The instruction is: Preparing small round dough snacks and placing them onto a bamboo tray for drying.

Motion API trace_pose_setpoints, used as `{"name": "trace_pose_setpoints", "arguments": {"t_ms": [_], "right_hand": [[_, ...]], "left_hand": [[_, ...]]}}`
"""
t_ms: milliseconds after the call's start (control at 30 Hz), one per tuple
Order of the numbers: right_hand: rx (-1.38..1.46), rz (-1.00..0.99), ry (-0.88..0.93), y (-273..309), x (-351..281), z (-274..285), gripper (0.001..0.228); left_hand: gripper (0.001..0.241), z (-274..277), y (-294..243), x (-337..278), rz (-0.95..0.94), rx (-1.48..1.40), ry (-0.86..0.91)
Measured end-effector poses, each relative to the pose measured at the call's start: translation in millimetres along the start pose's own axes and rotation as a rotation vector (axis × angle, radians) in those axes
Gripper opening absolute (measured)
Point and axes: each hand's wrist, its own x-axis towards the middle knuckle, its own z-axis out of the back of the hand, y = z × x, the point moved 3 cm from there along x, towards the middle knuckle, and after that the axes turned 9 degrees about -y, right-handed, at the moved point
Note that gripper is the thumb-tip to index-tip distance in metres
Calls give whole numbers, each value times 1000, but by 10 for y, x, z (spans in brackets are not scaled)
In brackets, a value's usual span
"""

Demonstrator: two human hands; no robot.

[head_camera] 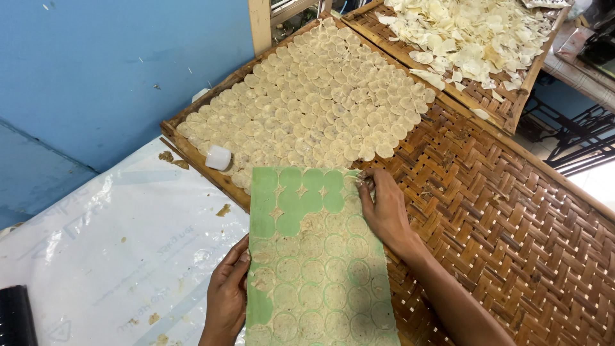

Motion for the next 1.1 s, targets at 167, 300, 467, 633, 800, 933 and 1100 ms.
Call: {"name": "trace_pose_setpoints", "arguments": {"t_ms": [167, 300, 467, 633, 800, 933, 1100], "right_hand": [[-27, 55, -32, -7, 21, -18, 30], [-8, 115, -59, -36, 35, -20, 16], [117, 117, -89, -26, -24, 54, 18], [138, 93, -296, -386, 137, 248, 17], [94, -190, 63, -852, 456, 297, 16], [1, -202, 199, -995, 526, 171, 20], [-7, -14, -60, -1047, 589, 3, 16]], "left_hand": [[50, -17, -19, -15, 14, 7, -19], [50, -18, -14, -8, 16, 13, -29], [50, 3, 13, 8, 21, 5, -29], [50, -19, -16, -19, 22, 1, -24], [50, -37, -34, -33, 21, 3, -34], [50, -25, -21, -30, 29, 14, -37], [50, 0, 7, -7, 12, -6, -22]]}}
